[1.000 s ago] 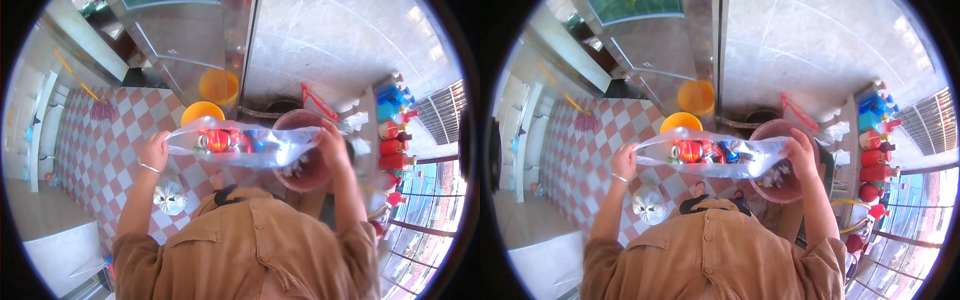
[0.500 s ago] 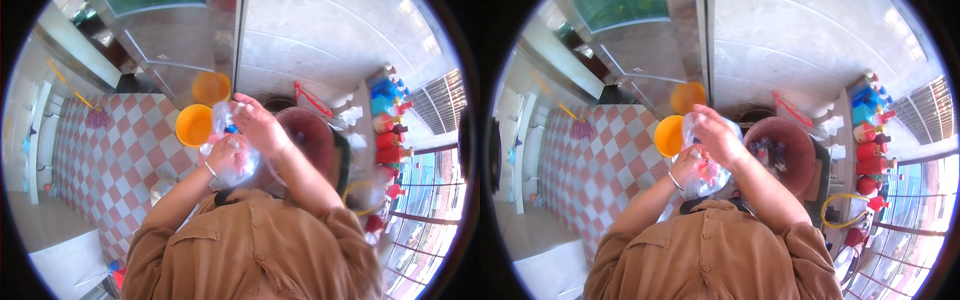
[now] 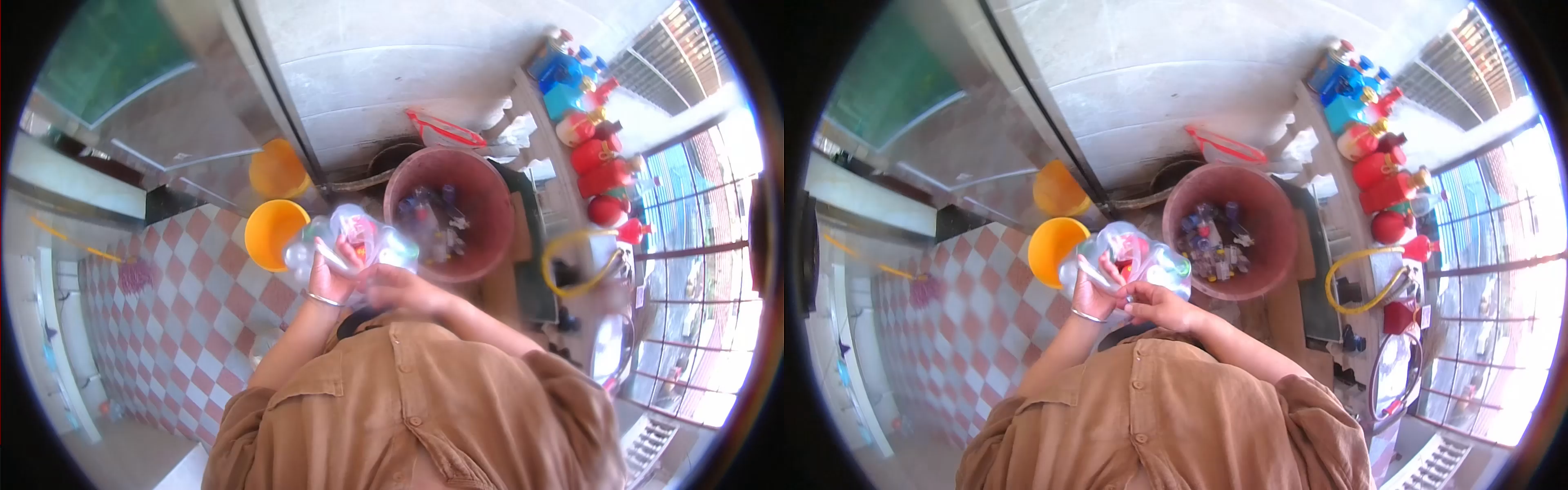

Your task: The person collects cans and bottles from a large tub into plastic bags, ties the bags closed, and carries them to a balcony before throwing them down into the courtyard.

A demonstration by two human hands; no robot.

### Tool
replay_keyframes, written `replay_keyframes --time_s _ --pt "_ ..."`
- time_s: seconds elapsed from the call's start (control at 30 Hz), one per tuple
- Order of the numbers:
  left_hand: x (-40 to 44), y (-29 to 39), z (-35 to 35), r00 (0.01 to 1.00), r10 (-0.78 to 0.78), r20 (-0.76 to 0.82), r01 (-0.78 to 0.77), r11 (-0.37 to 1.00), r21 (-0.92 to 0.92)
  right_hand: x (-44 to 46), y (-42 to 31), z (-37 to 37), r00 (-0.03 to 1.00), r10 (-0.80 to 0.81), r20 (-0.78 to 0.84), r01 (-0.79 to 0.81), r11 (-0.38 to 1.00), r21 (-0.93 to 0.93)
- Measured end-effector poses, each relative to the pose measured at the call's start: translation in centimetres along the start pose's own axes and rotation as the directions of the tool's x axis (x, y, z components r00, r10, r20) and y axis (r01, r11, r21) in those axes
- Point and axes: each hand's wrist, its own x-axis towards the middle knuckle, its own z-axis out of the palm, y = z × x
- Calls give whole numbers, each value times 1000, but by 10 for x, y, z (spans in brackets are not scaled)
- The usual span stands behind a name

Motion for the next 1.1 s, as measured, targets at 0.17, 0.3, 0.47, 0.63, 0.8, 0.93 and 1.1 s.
replay_keyframes --time_s 0.17,0.3,0.47,0.63,0.8,0.93,1.1 --pt "2 -15 -17 943 93 -320 -68 994 90 5 26 -16 988 -69 -136 47 986 -162" --pt "-17 -23 6 916 -23 -401 69 993 100 9 28 -17 967 100 -233 -157 957 -244" --pt "-23 -25 -13 944 -3 -331 82 971 226 39 83 -38 982 -154 -105 45 743 -668" --pt "-35 -12 -17 994 44 -104 108 -110 988 29 69 -31 958 -183 -221 -7 754 -657" --pt "-47 -3 15 995 -70 -74 9 -666 746 31 61 -29 984 -154 -86 43 683 -729" --pt "-38 -3 61 998 -59 6 -53 -850 524 25 33 -20 934 -328 -143 140 704 -696" --pt "-28 2 148 900 -5 436 -273 -785 556 7 -54 -27 650 -747 -137 511 564 -649"
